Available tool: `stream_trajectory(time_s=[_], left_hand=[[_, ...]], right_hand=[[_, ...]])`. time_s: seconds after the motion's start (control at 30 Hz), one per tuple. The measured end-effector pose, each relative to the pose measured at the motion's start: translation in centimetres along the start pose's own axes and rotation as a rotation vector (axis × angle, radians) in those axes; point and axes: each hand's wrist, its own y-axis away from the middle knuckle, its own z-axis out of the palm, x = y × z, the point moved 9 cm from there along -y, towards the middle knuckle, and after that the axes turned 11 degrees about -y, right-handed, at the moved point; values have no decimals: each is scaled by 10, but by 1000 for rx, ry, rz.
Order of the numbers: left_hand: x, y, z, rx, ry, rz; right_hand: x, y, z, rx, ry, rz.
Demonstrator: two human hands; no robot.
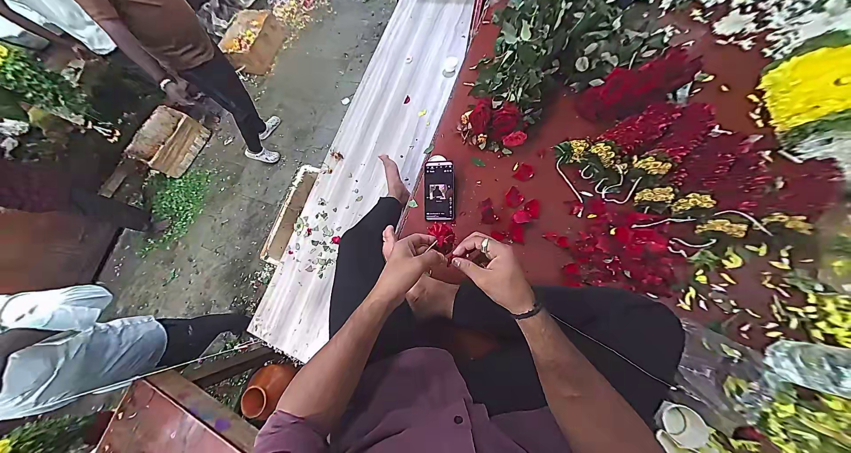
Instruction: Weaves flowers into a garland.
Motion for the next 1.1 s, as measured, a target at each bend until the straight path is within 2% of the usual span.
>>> stream_trajectory(time_s=[0.2, 0.37, 0.5, 0.67, 0.8, 0.87, 1.0, 1.1], left_hand=[[0, -3, -1, 40, -28, -6], [1, -3, 2, 60, -100, 31], [6, -2, 7, 27, -153, 75], [14, 0, 13, -5, -152, 149], [15, -2, 11, 34, -175, 182], [13, -4, 8, 60, -205, 177], [8, -7, 8, 45, -229, 150], [5, -8, 5, 55, -280, 110]], right_hand=[[3, 1, -11, 195, -317, 11], [9, 4, -6, 271, -557, 129], [22, 10, -3, 384, -585, 213], [29, 12, -5, 451, -561, 210], [30, 13, -1, 462, -562, 225], [34, 14, 3, 442, -552, 292], [46, 14, 11, 257, -580, 527], [39, 13, 6, 134, -516, 565]])
